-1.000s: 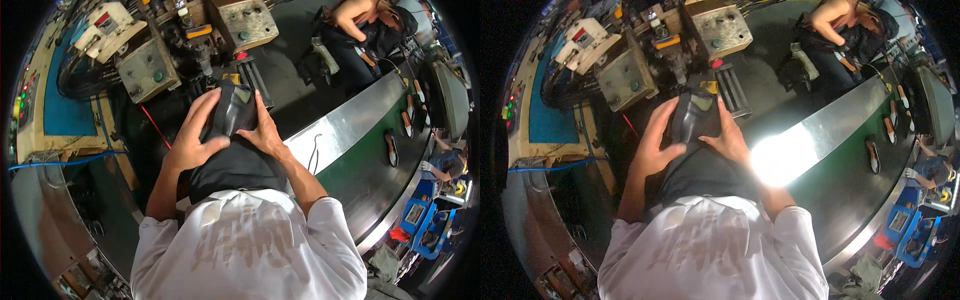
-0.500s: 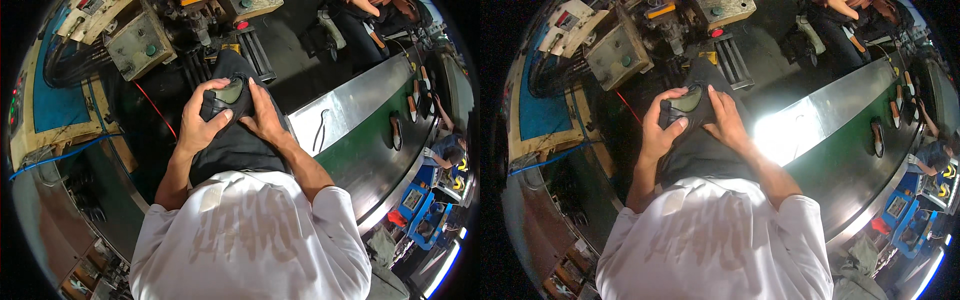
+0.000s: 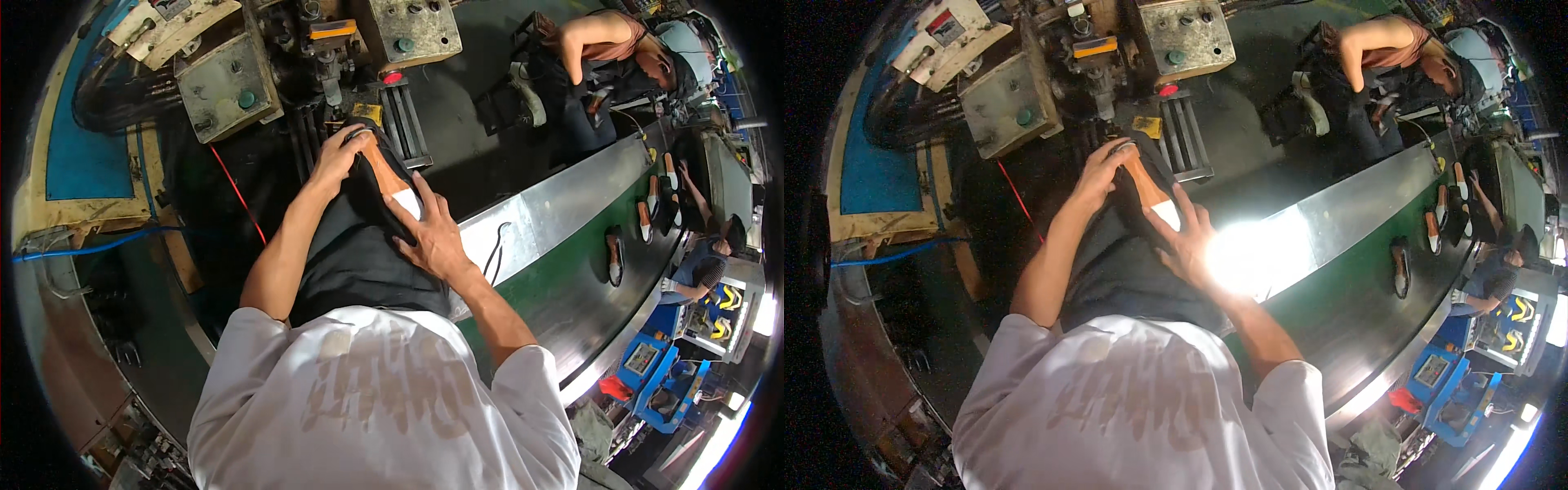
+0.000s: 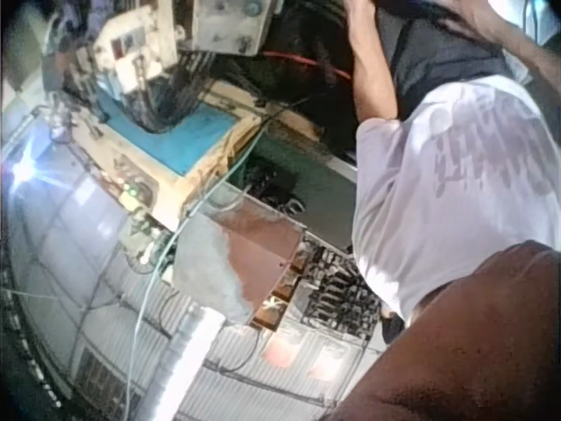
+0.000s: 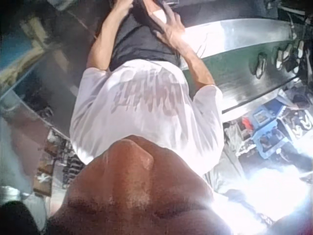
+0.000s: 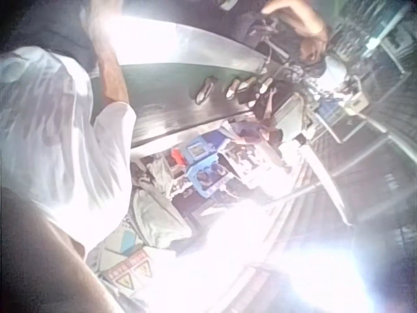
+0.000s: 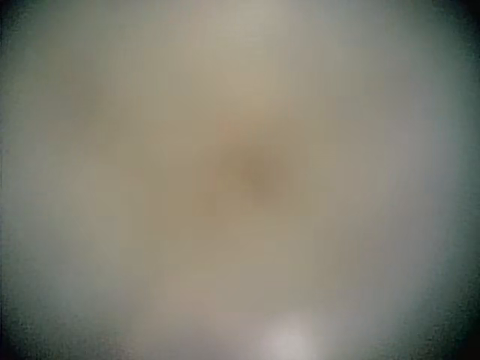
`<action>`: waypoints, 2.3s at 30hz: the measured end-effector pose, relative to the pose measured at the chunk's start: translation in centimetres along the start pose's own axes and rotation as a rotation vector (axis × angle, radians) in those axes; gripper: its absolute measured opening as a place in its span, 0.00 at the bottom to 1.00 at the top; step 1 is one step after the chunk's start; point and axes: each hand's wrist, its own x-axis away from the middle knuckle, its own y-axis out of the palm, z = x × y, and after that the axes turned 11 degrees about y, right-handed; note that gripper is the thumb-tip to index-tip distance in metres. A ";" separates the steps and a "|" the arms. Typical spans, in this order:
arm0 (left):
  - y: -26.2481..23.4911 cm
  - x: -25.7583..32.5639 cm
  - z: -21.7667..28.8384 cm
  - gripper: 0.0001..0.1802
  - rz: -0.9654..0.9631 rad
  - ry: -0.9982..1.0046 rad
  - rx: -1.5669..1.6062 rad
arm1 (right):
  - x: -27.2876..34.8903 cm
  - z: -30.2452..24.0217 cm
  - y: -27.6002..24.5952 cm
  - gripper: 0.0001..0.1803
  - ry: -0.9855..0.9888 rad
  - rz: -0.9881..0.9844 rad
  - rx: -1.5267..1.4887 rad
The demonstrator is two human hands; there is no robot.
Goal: The person repeatedly picks up shoe uppers and lasts from a conveyor belt, places them into a machine to attach the sole, and then removes the assembled shoes. The process is repeated for multiple units in a continuous loop.
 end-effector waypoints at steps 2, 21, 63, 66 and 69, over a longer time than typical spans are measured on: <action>-0.6 -1.9 -4.4 0.19 0.017 0.421 -0.325 | -0.3 0.8 1.4 0.50 -0.073 0.052 0.040; -2.2 -1.9 -3.1 0.26 -0.011 0.369 -0.228 | -1.4 0.2 0.6 0.45 -0.169 0.071 0.046; -35.4 -14.7 9.9 0.08 1.299 0.861 -1.683 | -40.8 -13.6 -8.0 0.34 -0.462 0.774 0.012; -35.6 -14.7 9.7 0.09 1.303 0.862 -1.677 | -45.5 -14.3 -8.3 0.30 -0.475 0.849 0.056; -34.8 -16.0 10.1 0.09 1.290 0.886 -1.676 | -52.3 -14.0 -8.2 0.26 -0.478 1.036 -0.006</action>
